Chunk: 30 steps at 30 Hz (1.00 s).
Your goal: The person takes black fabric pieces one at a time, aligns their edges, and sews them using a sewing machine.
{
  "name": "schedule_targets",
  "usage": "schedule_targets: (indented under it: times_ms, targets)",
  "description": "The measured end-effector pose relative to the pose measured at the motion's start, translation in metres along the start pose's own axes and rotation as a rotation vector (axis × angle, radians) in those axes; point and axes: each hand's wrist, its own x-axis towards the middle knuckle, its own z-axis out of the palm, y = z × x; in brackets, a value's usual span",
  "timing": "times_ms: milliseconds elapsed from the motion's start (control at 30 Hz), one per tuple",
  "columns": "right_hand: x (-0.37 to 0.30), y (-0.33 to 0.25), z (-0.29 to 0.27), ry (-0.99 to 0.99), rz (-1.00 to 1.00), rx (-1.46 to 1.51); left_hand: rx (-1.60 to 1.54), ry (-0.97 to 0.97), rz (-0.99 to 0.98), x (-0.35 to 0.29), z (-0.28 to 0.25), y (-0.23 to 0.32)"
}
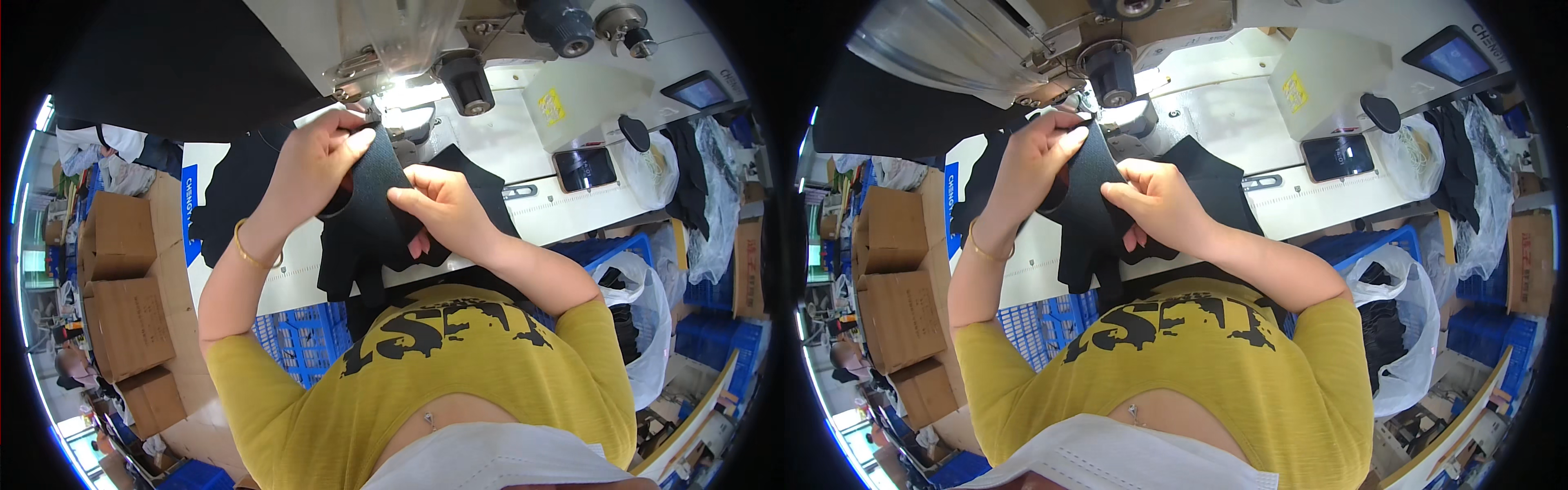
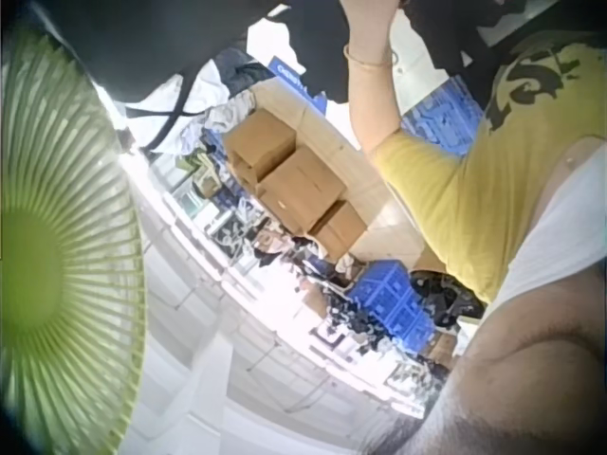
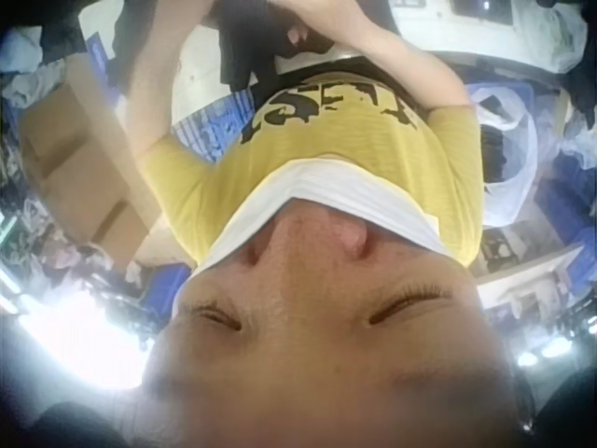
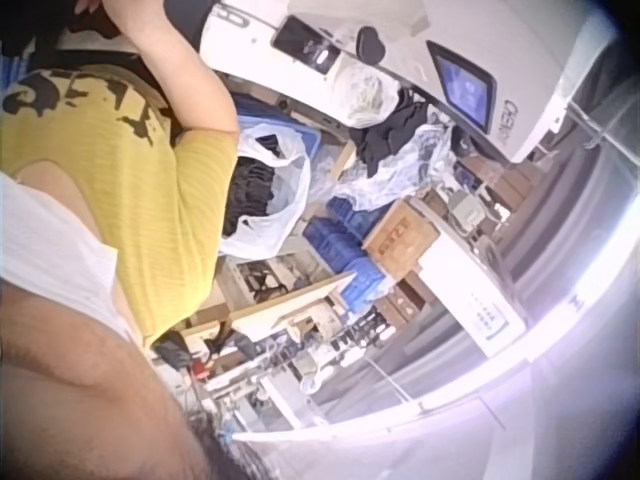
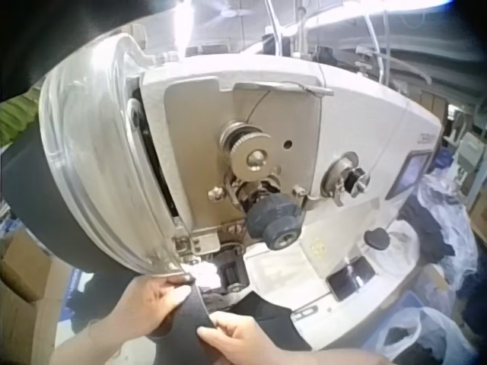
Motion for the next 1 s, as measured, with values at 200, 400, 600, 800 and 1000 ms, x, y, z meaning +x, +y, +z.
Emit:
schedule_targets:
  times_ms: [200, 400, 600, 800, 1000]
  targets:
    - [0.005, -0.006, 0.002, 0.015, -0.031, 0.157, -0.135, -0.011, -0.060, 0.022, 0.001, -0.004]
    - [0.006, -0.005, -0.001, 0.010, -0.025, 0.178, -0.208, 0.038, -0.152, 0.025, 0.001, -0.003]
    - [-0.003, -0.002, 0.002, 0.040, -0.058, 0.163, 0.117, 0.089, -0.104, 0.015, 0.001, 0.000]
    - [-0.025, -0.004, -0.004, 0.093, -0.158, -0.283, 0.999, 0.418, 1.109, -0.052, 0.036, -0.040]
    - [-0.002, -0.007, -0.007, 0.091, -0.172, -0.235, 1.074, 0.557, 1.125, -0.034, 0.040, -0.050]
